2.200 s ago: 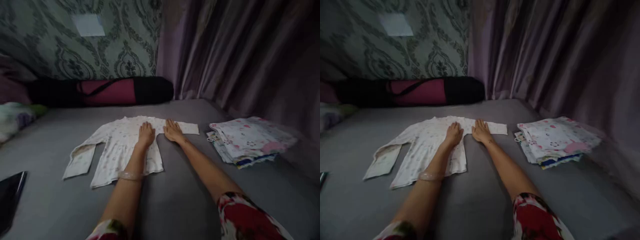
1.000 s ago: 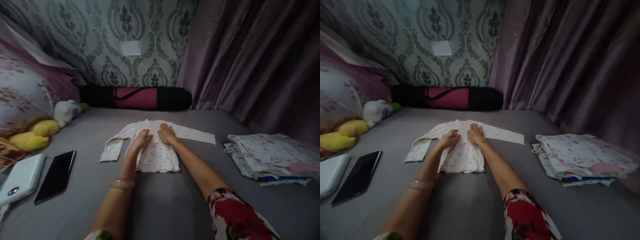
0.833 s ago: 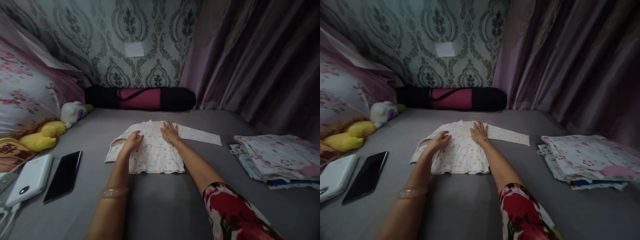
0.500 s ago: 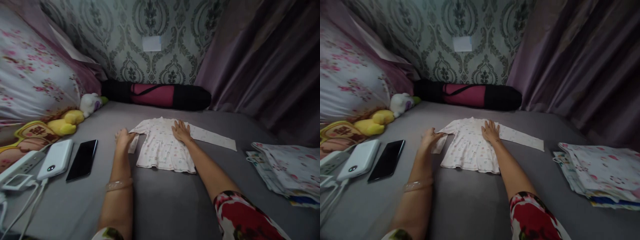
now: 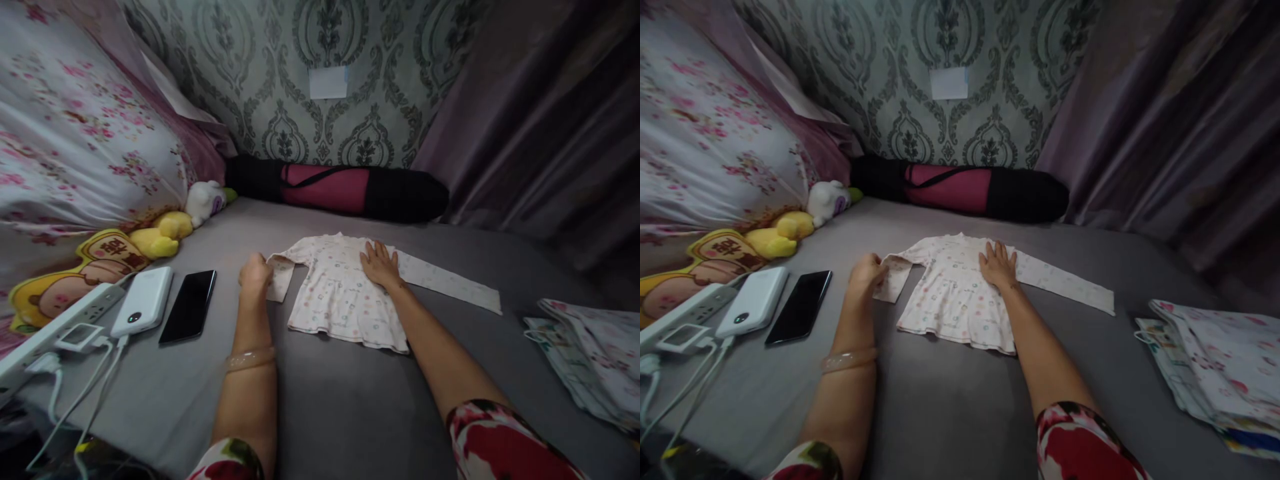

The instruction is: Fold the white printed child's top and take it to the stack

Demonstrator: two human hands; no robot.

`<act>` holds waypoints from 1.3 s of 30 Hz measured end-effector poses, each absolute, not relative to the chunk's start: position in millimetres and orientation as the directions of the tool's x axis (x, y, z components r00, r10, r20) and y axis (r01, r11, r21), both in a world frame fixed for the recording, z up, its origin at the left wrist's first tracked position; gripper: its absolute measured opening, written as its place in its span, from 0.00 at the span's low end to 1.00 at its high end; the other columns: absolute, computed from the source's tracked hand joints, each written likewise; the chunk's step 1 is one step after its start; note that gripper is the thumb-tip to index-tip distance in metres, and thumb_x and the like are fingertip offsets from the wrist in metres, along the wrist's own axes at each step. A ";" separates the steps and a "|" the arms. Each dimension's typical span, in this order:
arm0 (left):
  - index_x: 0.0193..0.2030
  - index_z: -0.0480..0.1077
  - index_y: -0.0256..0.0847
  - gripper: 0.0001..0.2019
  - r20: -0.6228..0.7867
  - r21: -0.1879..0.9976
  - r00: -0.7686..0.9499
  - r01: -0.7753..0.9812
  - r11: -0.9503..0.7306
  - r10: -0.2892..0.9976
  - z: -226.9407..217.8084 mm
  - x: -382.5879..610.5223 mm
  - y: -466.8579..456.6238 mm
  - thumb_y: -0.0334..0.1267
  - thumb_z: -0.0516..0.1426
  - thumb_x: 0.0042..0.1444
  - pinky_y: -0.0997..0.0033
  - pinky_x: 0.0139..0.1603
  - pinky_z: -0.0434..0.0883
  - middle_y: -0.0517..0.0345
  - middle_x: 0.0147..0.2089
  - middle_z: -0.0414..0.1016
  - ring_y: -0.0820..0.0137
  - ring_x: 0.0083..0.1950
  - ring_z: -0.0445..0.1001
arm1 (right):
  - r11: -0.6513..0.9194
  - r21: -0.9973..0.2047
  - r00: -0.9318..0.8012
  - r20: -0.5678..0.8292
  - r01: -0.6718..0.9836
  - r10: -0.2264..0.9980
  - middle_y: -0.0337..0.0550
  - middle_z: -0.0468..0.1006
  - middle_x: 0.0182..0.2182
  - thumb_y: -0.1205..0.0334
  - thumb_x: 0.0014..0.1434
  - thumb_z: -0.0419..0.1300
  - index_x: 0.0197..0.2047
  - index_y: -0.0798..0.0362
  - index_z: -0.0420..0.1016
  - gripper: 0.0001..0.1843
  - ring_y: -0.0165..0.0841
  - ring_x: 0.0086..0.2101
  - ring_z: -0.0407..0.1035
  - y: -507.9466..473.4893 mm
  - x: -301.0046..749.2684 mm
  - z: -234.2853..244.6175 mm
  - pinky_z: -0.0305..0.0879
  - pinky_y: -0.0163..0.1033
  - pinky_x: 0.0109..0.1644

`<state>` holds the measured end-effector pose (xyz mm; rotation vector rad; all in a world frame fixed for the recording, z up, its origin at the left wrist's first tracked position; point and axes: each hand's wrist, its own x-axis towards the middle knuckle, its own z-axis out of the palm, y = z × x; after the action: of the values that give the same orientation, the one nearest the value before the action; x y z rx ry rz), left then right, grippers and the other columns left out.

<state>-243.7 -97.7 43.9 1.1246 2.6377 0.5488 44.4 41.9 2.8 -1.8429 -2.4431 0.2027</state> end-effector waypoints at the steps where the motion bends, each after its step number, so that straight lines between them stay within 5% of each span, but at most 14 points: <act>1: 0.39 0.71 0.40 0.07 -0.033 0.440 -0.695 0.635 0.635 0.718 50.0 -240.1 -98.2 0.35 0.53 0.57 0.68 0.38 0.70 0.53 0.28 0.75 0.62 0.36 0.76 | 0.269 -0.151 -0.275 -0.020 0.951 0.961 0.51 0.41 0.73 0.47 0.70 0.32 0.74 0.53 0.44 0.34 0.42 0.70 0.36 41.9 44.4 2.7 0.32 0.61 0.70; 6: 0.42 0.73 0.39 0.13 0.396 0.462 -0.520 0.825 0.325 0.757 68.4 -227.9 -93.7 0.26 0.50 0.55 0.68 0.56 0.67 0.48 0.55 0.72 0.64 0.54 0.72 | 0.262 -0.160 -0.269 -0.023 0.952 0.963 0.50 0.41 0.73 0.47 0.70 0.33 0.74 0.53 0.44 0.34 0.42 0.70 0.35 41.9 44.5 2.6 0.31 0.61 0.70; 14: 0.43 0.76 0.34 0.15 -0.012 0.421 -0.579 0.737 0.529 0.815 38.5 -237.9 -86.3 0.27 0.51 0.54 0.61 0.51 0.70 0.39 0.47 0.78 0.53 0.51 0.75 | 0.262 -0.142 -0.270 -0.042 0.955 0.962 0.51 0.39 0.73 0.47 0.70 0.32 0.74 0.53 0.42 0.35 0.42 0.70 0.34 41.9 44.0 3.8 0.31 0.61 0.70; 22: 0.53 0.70 0.34 0.17 0.080 0.496 -0.760 0.591 0.636 0.645 28.2 -241.3 -87.9 0.35 0.51 0.58 0.52 0.58 0.64 0.36 0.56 0.72 0.48 0.60 0.68 | 0.210 -0.130 -0.230 -0.166 0.969 0.959 0.54 0.41 0.72 0.50 0.70 0.36 0.74 0.55 0.44 0.34 0.45 0.70 0.36 42.4 36.1 24.7 0.34 0.63 0.69; 28: 0.53 0.69 0.38 0.17 0.136 0.590 -0.865 0.462 0.662 0.482 25.5 -244.6 -87.6 0.40 0.50 0.60 0.49 0.62 0.60 0.39 0.59 0.68 0.48 0.64 0.61 | 0.368 -0.105 -0.360 0.084 0.924 0.929 0.59 0.51 0.70 0.63 0.67 0.41 0.70 0.61 0.53 0.29 0.43 0.68 0.44 28.8 -8.0 33.6 0.35 0.56 0.70; 34: 0.60 0.65 0.33 0.25 0.179 0.704 -0.916 0.374 0.603 0.359 31.6 -256.0 -91.2 0.29 0.51 0.54 0.55 0.64 0.60 0.35 0.62 0.62 0.53 0.63 0.63 | 0.539 -0.294 -0.576 -0.047 0.789 0.816 0.51 0.47 0.72 0.55 0.71 0.36 0.72 0.59 0.48 0.31 0.37 0.70 0.39 19.2 -79.3 26.9 0.35 0.48 0.71; 39: 0.66 0.58 0.31 0.34 0.074 0.773 -0.946 0.254 0.581 0.316 30.5 -269.5 -91.0 0.27 0.52 0.49 0.49 0.63 0.61 0.35 0.59 0.68 0.48 0.64 0.62 | 0.502 -0.280 -0.544 -0.096 0.818 0.834 0.53 0.41 0.72 0.50 0.70 0.34 0.73 0.63 0.44 0.35 0.41 0.70 0.34 15.5 -99.8 17.0 0.30 0.52 0.71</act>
<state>-269.5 -91.0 30.5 0.4934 2.7281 1.3170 -99.8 15.5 17.0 -1.4740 -2.6771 0.4566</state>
